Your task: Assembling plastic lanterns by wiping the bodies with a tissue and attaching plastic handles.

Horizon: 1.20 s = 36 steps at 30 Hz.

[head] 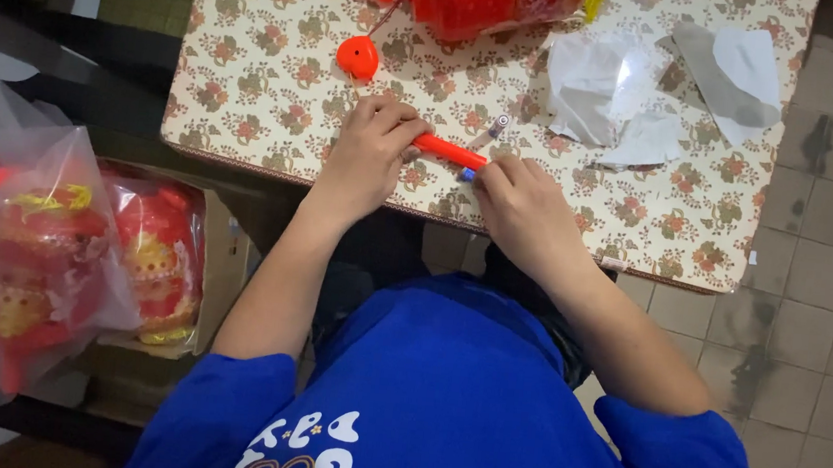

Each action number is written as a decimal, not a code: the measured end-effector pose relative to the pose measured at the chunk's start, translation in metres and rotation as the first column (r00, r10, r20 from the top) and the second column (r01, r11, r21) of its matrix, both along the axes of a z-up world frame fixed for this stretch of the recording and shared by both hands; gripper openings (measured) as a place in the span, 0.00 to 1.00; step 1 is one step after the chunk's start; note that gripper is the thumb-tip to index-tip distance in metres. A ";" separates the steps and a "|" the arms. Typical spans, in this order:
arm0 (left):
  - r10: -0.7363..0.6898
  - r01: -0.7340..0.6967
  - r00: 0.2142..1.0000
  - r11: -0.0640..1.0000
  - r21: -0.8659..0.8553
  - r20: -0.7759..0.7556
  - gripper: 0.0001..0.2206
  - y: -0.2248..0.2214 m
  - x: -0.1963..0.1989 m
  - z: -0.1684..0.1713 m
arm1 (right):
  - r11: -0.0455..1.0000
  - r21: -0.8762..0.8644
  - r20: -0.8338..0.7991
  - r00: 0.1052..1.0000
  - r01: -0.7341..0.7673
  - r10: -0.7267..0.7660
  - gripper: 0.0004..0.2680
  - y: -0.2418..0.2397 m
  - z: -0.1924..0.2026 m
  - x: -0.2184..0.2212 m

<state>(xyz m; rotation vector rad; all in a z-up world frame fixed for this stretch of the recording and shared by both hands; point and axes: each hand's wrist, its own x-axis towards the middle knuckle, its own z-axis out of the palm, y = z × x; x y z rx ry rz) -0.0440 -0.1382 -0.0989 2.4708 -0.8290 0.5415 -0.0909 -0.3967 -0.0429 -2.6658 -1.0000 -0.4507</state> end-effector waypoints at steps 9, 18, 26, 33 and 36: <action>-0.029 0.029 0.997 1.000 0.000 -0.065 0.10 0.004 -0.010 0.016 | 0.593 0.802 -0.505 0.611 0.072 0.610 0.14 -0.014 0.027 0.004; -0.060 0.069 0.978 0.997 0.040 -0.200 0.12 0.006 -0.019 0.053 | 0.806 0.381 -0.750 0.661 0.453 -0.017 0.15 0.025 0.039 0.003; 0.072 -0.128 0.986 0.905 -0.405 -0.152 0.19 -0.003 -0.023 0.049 | 0.787 0.462 -0.725 0.685 0.409 0.070 0.10 0.032 -0.002 0.009; -0.463 -0.531 0.680 0.223 -0.817 -0.568 0.20 -0.037 -0.028 0.043 | 0.576 0.516 -0.857 0.371 0.634 0.358 0.12 0.040 0.013 0.006; -0.702 -0.499 0.632 -0.044 -0.866 -0.328 0.15 -0.037 -0.007 -0.005 | 0.401 0.564 -0.756 0.256 0.722 0.602 0.10 0.041 0.009 0.006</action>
